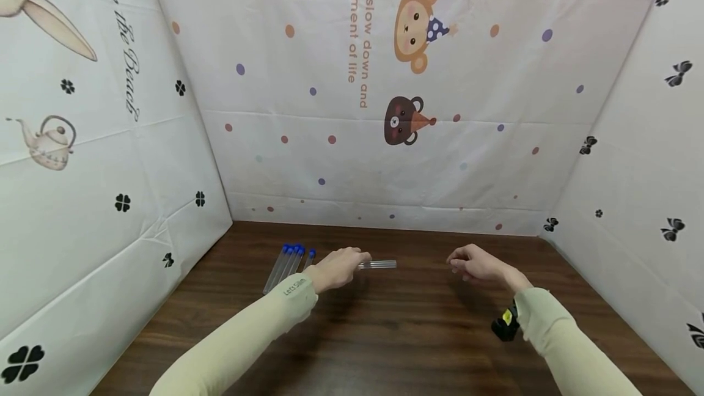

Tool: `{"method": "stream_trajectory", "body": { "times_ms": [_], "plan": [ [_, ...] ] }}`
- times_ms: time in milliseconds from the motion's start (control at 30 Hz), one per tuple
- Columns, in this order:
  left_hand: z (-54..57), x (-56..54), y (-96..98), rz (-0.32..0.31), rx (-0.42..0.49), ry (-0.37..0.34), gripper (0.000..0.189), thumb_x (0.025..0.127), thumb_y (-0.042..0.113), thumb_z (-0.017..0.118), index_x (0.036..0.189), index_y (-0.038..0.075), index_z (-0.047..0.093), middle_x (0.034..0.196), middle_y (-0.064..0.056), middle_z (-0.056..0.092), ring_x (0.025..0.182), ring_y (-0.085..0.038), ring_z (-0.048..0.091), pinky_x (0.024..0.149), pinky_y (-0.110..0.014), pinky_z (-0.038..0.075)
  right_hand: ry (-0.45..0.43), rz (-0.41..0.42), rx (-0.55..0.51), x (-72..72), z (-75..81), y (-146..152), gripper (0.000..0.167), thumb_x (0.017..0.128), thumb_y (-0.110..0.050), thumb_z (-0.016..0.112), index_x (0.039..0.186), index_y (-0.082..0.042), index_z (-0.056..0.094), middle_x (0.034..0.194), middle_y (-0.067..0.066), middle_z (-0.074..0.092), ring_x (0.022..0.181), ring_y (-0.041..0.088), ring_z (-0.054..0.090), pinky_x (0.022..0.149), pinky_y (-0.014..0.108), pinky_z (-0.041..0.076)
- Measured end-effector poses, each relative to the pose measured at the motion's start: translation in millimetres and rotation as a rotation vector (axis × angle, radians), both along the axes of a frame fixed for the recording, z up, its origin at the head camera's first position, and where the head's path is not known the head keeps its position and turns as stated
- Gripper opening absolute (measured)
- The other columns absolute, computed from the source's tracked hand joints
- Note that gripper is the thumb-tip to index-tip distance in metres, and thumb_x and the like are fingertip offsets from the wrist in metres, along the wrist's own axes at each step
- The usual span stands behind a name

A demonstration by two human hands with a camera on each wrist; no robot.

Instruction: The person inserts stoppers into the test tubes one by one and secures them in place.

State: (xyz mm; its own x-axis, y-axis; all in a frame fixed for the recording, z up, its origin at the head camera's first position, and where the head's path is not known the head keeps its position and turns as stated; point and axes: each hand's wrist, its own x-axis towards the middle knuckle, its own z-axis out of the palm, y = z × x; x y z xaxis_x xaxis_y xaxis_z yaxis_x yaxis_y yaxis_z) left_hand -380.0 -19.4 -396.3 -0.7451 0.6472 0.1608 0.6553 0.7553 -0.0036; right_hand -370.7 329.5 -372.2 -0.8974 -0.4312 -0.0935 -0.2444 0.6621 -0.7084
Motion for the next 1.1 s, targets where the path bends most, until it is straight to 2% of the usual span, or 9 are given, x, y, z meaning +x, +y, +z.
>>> {"method": "stream_trajectory", "body": {
  "times_ms": [167, 333, 567, 800, 867, 1000, 1100],
  "plan": [
    [2.7, 0.1, -1.3, 0.01, 0.002, -0.003, 0.038, 0.089, -0.001, 0.059, 0.122, 0.017, 0.061, 0.101, -0.001, 0.069, 0.083, -0.013, 0.063, 0.068, -0.027, 0.053, 0.103, -0.082, -0.026, -1.6, -0.5, -4.2, 0.023, 0.1, -0.011, 0.049, 0.109, 0.007, 0.061, 0.085, 0.015, 0.063, 0.06, 0.018, 0.053, 0.05, 0.035, 0.047],
    [5.0, 0.5, -4.1, 0.004, 0.023, -0.034, 0.037, 0.09, -0.002, 0.059, 0.123, 0.015, 0.062, 0.1, -0.002, 0.071, 0.076, -0.009, 0.059, 0.064, -0.024, 0.051, 0.196, -0.163, -0.025, -3.1, -2.1, -6.2, 0.02, 0.097, -0.015, 0.058, 0.106, 0.001, 0.065, 0.092, 0.021, 0.067, 0.065, 0.023, 0.057, 0.056, 0.038, 0.051],
    [6.6, 1.6, -6.1, -0.005, 0.04, -0.083, 0.05, 0.088, -0.009, 0.058, 0.131, 0.016, 0.058, 0.1, -0.005, 0.072, 0.069, -0.008, 0.052, 0.058, -0.02, 0.045, 0.196, -0.177, -0.063, -3.9, -5.5, -10.7, 0.023, 0.093, -0.014, 0.064, 0.107, 0.003, 0.06, 0.092, 0.023, 0.069, 0.069, 0.025, 0.067, 0.062, 0.044, 0.056],
    [6.6, 2.9, -6.0, 0.003, 0.018, -0.061, 0.062, 0.086, -0.011, 0.057, 0.138, 0.021, 0.052, 0.11, -0.004, 0.07, 0.064, -0.008, 0.047, 0.051, -0.019, 0.039, 0.202, -0.17, -0.068, -5.1, -11.4, -16.0, 0.022, 0.097, -0.015, 0.056, 0.11, 0.003, 0.061, 0.096, 0.016, 0.072, 0.075, 0.035, 0.068, 0.058, 0.037, 0.055],
    [6.5, 2.9, -6.0, 0.002, 0.019, -0.059, 0.063, 0.085, -0.012, 0.058, 0.138, 0.021, 0.052, 0.111, -0.004, 0.07, 0.062, -0.008, 0.046, 0.05, -0.019, 0.037, 0.221, -0.186, -0.055, -5.3, -13.3, -17.3, 0.022, 0.097, -0.017, 0.058, 0.107, 0.001, 0.063, 0.091, 0.013, 0.07, 0.073, 0.033, 0.066, 0.058, 0.036, 0.054],
    [6.6, 2.5, -6.1, 0.0, 0.023, -0.06, 0.063, 0.085, -0.012, 0.058, 0.139, 0.021, 0.052, 0.11, -0.005, 0.069, 0.061, -0.008, 0.046, 0.05, -0.019, 0.037, 0.267, -0.246, -0.036, -6.3, -17.0, -20.2, 0.022, 0.093, -0.023, 0.064, 0.103, -0.004, 0.066, 0.081, 0.008, 0.061, 0.067, 0.022, 0.058, 0.055, 0.033, 0.051],
    [6.7, 2.6, -5.7, -0.004, 0.027, -0.057, 0.062, 0.085, -0.012, 0.058, 0.138, 0.02, 0.053, 0.108, -0.004, 0.07, 0.062, -0.008, 0.047, 0.051, -0.019, 0.039, 0.278, -0.254, -0.047, -7.0, -19.4, -21.7, 0.024, 0.092, -0.023, 0.066, 0.104, -0.002, 0.065, 0.081, 0.011, 0.06, 0.066, 0.019, 0.056, 0.055, 0.034, 0.051]
  ]
}}
